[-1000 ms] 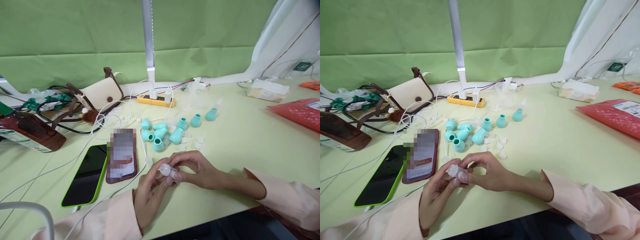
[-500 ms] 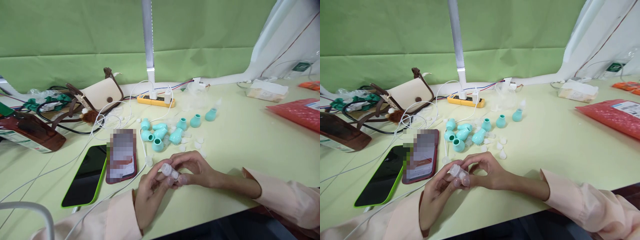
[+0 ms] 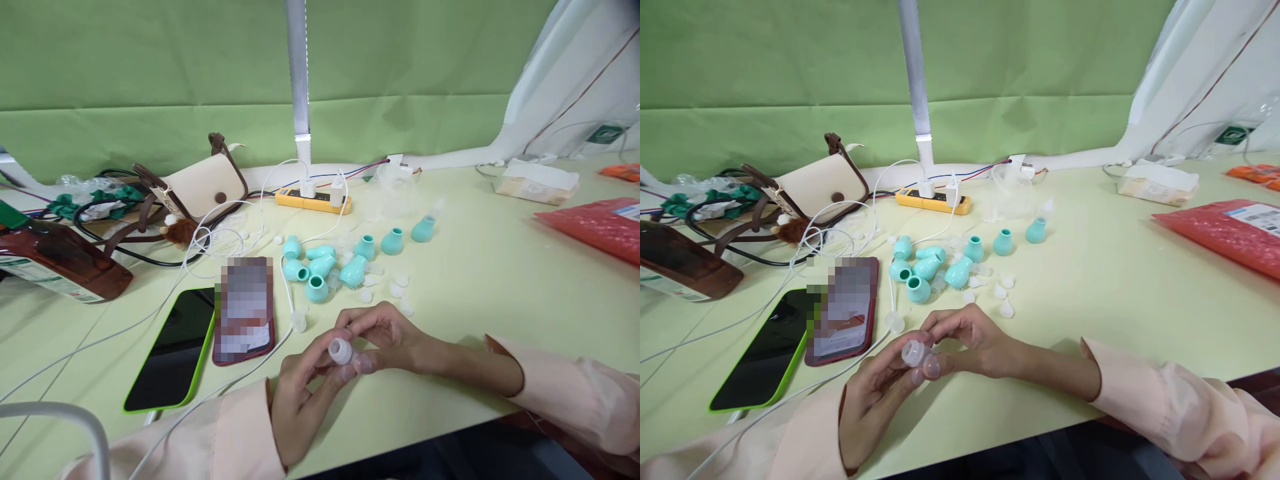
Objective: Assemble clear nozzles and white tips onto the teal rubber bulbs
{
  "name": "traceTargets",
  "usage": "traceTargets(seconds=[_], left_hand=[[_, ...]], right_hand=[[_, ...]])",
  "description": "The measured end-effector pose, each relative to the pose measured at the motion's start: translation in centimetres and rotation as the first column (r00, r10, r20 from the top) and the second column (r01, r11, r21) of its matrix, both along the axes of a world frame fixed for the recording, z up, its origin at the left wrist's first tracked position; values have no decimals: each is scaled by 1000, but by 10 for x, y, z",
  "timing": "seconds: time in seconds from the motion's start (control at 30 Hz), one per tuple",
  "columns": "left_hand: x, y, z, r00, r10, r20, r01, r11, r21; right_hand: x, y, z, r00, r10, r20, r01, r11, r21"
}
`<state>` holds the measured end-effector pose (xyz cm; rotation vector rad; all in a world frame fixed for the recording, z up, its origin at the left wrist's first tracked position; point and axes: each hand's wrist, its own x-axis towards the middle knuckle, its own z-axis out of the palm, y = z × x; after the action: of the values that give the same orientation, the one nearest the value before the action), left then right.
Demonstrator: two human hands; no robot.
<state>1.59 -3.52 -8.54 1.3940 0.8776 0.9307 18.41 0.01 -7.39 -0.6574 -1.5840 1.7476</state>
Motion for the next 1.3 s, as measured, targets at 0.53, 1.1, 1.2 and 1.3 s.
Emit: traceTargets(seconds=[0.53,1.1,1.2,1.3], left_hand=[[5,8,-3,960,102,262,-36,969,-243],[7,8,-4,989,73,129,-52,986,-161],[7,9,-5,986,70,150,-41,982,-186],[6,9,-3,987,58,151,-29,982,-188]], right_hand=[[-6,-3,-11,953,-291,85,228,873,432],[-8,-2,-18,932,-363,9,238,630,740],[-8,0,-17,926,-377,17,218,571,792],[-1,2,-9,913,-389,124,84,477,875]])
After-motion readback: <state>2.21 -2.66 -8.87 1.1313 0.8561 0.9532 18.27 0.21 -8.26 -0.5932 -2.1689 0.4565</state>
